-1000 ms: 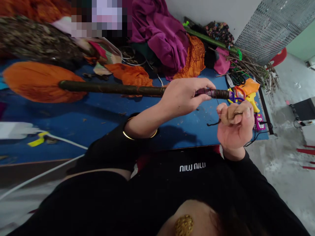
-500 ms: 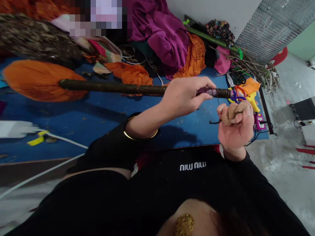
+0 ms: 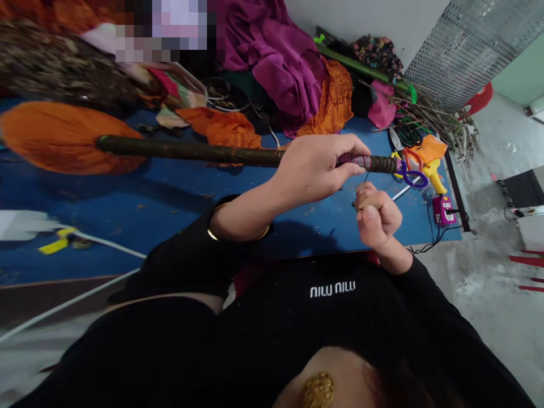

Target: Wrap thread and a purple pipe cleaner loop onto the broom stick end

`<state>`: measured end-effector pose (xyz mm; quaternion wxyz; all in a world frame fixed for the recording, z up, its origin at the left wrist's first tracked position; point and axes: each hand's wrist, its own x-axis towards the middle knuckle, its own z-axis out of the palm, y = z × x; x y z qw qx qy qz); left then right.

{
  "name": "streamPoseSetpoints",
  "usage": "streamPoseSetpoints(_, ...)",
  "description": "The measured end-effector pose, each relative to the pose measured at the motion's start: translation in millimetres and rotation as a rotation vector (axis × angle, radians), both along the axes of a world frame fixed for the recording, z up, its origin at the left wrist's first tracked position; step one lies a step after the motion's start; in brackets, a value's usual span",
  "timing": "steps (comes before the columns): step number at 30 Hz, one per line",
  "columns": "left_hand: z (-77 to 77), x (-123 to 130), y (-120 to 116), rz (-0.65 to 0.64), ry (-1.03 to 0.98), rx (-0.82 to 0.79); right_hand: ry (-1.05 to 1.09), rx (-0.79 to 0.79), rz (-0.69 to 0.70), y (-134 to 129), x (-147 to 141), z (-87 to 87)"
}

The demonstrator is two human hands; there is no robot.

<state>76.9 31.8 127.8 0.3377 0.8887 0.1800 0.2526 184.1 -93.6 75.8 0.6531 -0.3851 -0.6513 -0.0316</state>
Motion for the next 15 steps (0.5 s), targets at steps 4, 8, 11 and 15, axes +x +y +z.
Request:
streamPoseSetpoints(4,-1.2,-1,0,-0.039,-0.023,-0.052,-0.394,0.074,-0.013,12,22,-3.4)
streamPoseSetpoints(8,-0.9,1,4,-0.05,-0.028,-0.076,-0.472,0.055,-0.018,19,33,0.3)
streamPoseSetpoints(11,0.8,3,4,-0.007,-0.032,-0.07,-0.432,0.065,0.003,19,33,-0.6)
streamPoseSetpoints(15,0.1,6,-1,0.122,-0.072,0.008,-0.223,-0.083,0.036,16,23,-7.0)
